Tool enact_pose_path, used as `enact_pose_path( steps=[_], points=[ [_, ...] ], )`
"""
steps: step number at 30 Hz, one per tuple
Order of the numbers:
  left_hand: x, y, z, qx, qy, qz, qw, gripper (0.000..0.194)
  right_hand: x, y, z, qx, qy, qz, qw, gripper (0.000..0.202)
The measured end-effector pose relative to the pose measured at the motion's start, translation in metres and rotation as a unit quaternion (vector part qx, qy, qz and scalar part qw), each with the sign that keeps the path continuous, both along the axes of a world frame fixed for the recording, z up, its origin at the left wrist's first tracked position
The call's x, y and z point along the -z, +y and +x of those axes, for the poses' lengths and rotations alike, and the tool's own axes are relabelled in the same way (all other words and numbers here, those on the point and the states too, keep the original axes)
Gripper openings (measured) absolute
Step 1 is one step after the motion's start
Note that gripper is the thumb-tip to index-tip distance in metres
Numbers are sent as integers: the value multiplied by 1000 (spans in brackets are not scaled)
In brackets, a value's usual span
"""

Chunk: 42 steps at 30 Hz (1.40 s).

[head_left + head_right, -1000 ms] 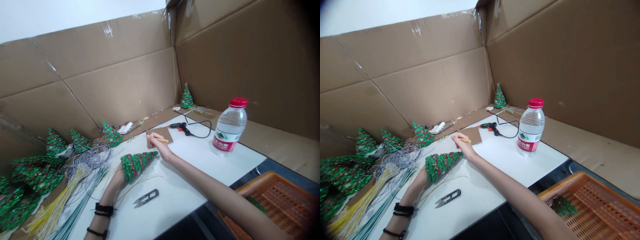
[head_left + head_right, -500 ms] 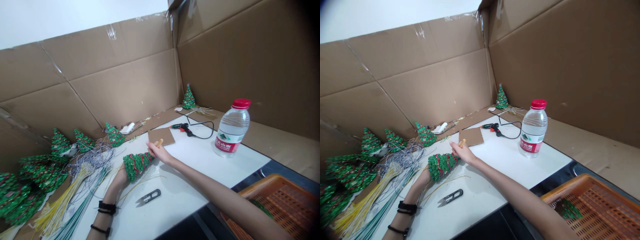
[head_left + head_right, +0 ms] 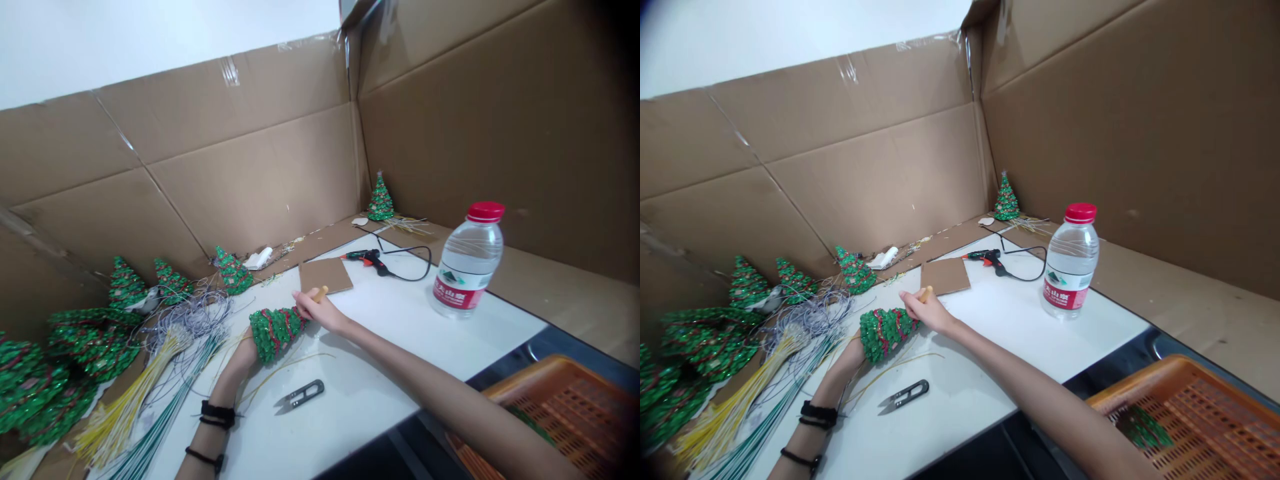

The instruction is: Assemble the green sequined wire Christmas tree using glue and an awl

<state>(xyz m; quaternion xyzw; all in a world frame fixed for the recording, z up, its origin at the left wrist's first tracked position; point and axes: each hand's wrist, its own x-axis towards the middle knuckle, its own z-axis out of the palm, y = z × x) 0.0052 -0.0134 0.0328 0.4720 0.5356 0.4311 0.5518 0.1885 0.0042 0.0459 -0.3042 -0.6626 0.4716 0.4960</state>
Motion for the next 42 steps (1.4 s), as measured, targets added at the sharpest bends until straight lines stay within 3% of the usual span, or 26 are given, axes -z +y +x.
enact_pose_path(
  steps=[10,15,21,31,36,42],
  points=[
    [5,2,-3,52,22,65,996,29,25,0,0,5,-58,141,988,49],
    [-1,-1,0,55,8,65,996,25,33,-6,-2,19,-94,199,975,48],
    [-1,-4,1,37,-8,43,998,34,46,-7,-8,58,-52,176,981,52],
    [7,1,-1,24,-17,68,997,28,54,-18,-20,103,-37,161,981,49],
    [-1,-3,1,22,-3,77,997,25,56,-20,-27,110,-48,127,985,47],
    [-8,-5,4,58,-8,63,996,31,60,-14,-31,118,56,65,989,52]
  ],
)
